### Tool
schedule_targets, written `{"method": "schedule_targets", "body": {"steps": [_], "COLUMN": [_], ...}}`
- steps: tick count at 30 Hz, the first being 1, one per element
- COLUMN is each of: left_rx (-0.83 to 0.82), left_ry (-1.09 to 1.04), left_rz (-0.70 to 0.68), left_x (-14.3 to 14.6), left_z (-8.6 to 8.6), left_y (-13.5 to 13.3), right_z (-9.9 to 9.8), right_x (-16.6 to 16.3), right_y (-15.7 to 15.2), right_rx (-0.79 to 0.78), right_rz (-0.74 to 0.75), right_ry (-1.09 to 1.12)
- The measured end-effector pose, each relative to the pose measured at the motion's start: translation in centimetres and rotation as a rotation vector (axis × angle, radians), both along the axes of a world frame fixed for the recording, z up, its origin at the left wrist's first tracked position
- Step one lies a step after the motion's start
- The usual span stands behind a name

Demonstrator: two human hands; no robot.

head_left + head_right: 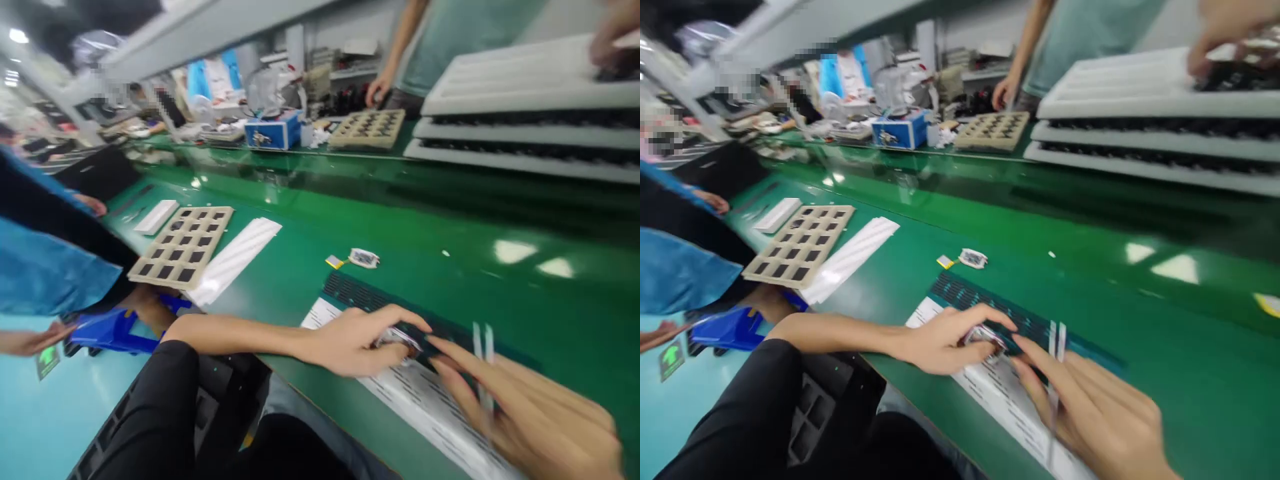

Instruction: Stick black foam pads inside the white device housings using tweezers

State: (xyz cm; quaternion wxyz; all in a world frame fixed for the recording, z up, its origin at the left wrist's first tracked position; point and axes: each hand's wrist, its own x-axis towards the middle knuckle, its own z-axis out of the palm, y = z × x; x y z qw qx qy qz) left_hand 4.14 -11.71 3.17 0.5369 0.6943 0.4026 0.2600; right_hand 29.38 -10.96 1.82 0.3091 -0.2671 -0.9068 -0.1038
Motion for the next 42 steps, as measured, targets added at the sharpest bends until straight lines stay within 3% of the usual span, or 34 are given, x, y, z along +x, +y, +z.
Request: {"method": "schedule_targets", "body": {"steps": [1, 4, 8, 13, 20, 27, 34, 42], "left_rx": [0.003, -0.009, 0.01, 0.179, 0.208, 0.217, 0.194, 0.178], "left_ry": [-0.01, -0.041, -0.08, -0.054, 0.004, 0.046, 0.136, 0.197], "left_rz": [-0.001, -0.007, -0.027, -0.017, -0.046, -0.045, -0.082, -0.178], "left_x": [0.0, -0.2, -0.5, -0.3, -0.1, 0.0, 0.2, 0.1], "left_z": [-0.2, -0.8, -1.5, -1.9, -1.5, -1.7, -1.3, -0.8], "left_y": [-0.2, -0.6, -0.9, -1.4, -1.7, -1.6, -1.4, -1.0], "right_z": [0.8, 2.1, 1.8, 1.3, 1.2, 1.5, 0.6, 0.3], "right_x": [-0.7, -1.9, -1.6, -1.7, -1.7, -1.7, -1.1, -0.8], "right_y": [-0.2, -0.2, -0.4, -0.6, -1.0, -1.3, -0.9, -0.5], "right_rx": [0.023, -0.105, -0.16, -0.197, -0.096, -0.096, -0.037, 0.067], "right_rz": [0.052, 0.078, 0.014, 0.041, 0.088, 0.135, 0.139, 0.177], "right_ry": [0.015, 0.062, 0.04, 0.028, 0.005, 0.02, 0.028, 0.014]}}
